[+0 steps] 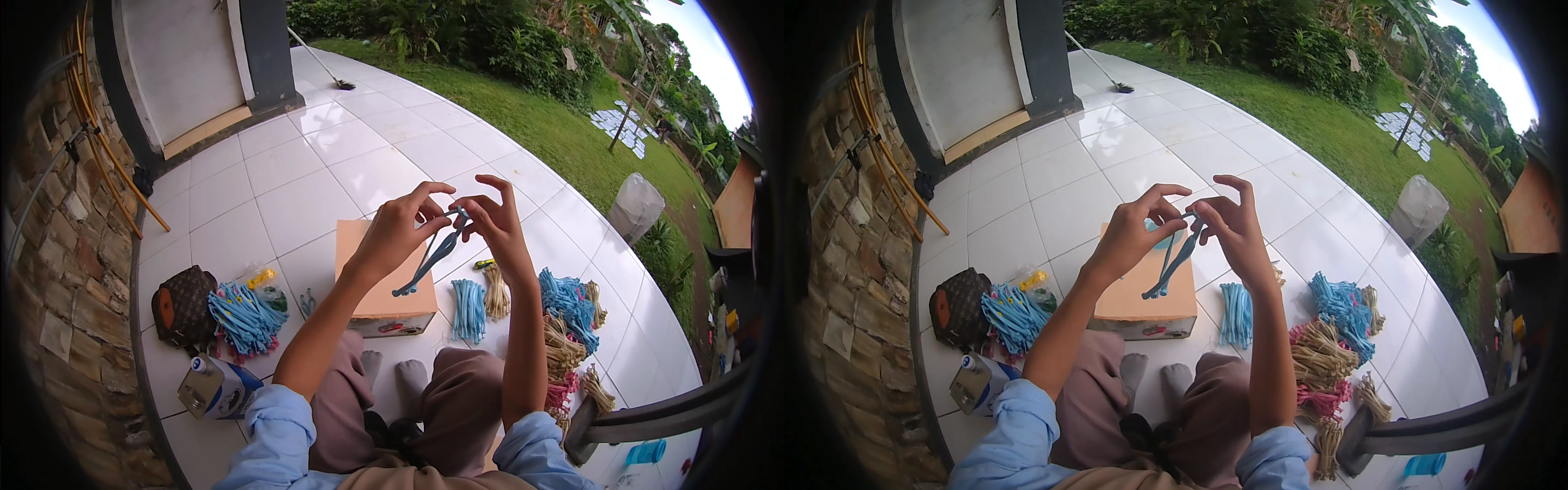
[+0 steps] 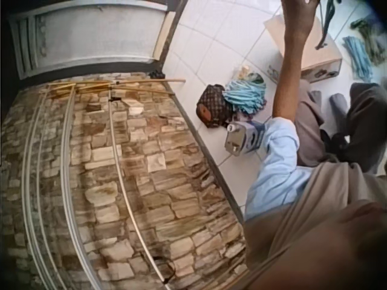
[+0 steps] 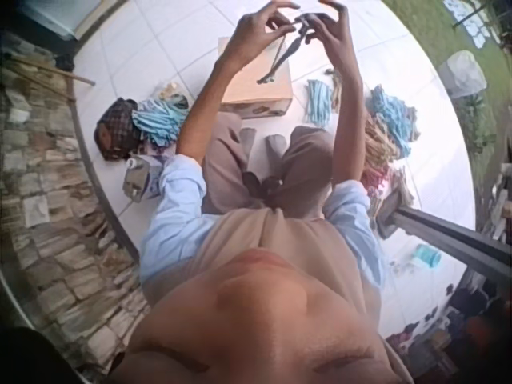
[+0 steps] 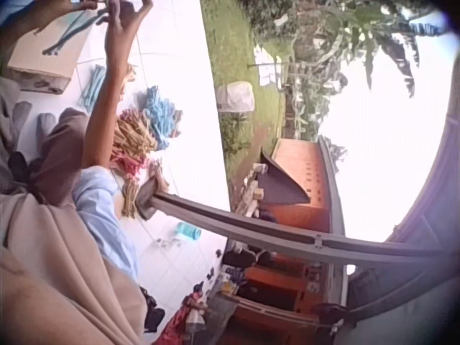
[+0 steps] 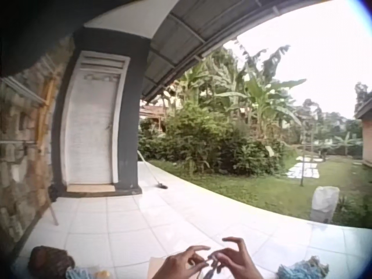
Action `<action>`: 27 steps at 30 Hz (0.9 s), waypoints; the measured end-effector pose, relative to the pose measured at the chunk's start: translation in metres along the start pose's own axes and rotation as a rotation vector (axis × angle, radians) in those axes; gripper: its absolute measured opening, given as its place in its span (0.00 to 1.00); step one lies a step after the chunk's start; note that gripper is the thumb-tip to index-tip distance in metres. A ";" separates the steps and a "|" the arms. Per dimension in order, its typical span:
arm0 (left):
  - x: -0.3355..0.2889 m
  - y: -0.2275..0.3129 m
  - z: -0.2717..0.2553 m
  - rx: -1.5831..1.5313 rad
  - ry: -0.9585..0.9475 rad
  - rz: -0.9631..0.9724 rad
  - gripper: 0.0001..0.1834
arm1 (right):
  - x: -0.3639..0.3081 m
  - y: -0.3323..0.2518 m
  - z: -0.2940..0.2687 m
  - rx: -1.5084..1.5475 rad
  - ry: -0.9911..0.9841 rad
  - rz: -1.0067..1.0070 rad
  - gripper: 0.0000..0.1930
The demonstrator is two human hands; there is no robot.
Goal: The person pours adhesive into a dish and then applies the adhesive to the ends of light blue shoe straps using a small tool.
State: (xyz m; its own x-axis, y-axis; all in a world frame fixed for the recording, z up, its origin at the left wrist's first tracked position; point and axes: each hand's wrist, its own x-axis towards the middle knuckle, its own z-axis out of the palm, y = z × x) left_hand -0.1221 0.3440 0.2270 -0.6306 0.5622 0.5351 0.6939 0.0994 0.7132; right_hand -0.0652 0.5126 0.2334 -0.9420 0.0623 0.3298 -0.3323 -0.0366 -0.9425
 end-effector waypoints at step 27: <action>-0.012 -0.022 0.009 0.342 0.111 0.047 0.11 | -0.045 0.020 -0.034 -0.600 -0.153 0.050 0.46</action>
State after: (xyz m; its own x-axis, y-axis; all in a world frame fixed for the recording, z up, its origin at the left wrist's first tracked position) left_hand -0.1264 0.3423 0.2006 -0.6165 0.4815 0.6230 0.7871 0.3552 0.5043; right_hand -0.0278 0.5433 0.1982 -0.9666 -0.0703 0.2465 -0.2452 0.5343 -0.8089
